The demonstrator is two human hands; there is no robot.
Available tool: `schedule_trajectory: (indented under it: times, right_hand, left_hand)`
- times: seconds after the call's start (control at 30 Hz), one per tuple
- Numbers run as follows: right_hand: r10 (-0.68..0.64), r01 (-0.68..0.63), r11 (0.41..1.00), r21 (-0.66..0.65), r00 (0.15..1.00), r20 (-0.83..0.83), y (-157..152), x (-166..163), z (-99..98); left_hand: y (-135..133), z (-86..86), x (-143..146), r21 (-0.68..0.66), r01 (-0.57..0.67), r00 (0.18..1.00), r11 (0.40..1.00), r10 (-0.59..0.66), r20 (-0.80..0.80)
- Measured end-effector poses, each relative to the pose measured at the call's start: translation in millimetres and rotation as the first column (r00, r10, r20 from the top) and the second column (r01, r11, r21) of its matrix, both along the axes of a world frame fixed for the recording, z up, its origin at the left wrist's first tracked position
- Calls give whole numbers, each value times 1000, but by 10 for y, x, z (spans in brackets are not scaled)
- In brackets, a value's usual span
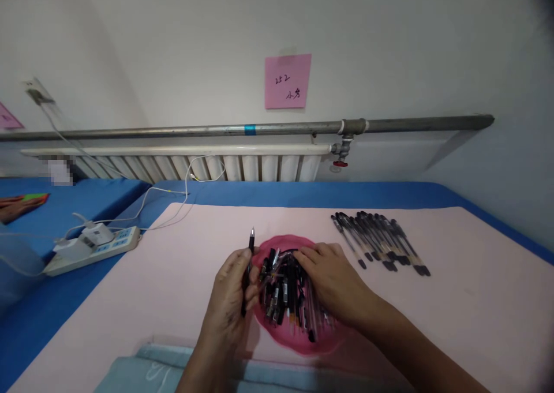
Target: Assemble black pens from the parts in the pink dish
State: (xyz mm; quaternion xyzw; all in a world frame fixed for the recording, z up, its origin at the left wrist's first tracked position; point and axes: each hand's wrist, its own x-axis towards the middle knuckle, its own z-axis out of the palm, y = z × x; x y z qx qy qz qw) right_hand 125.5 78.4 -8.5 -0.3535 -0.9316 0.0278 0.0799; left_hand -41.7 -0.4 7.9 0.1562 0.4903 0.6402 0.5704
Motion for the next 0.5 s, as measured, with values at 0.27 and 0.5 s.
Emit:
schedule_trajectory:
  times: [0.27, 0.5]
  right_hand:
    - [-64, 59, 996, 62, 995, 79, -11, -14, -11]
    - [-51, 50, 994, 95, 999, 13, -14, 32, 57]
  left_hand:
    - [-4, -9, 7, -14, 26, 999, 1000, -26, -40]
    - [-18, -3, 25, -35, 36, 999, 999, -37, -39]
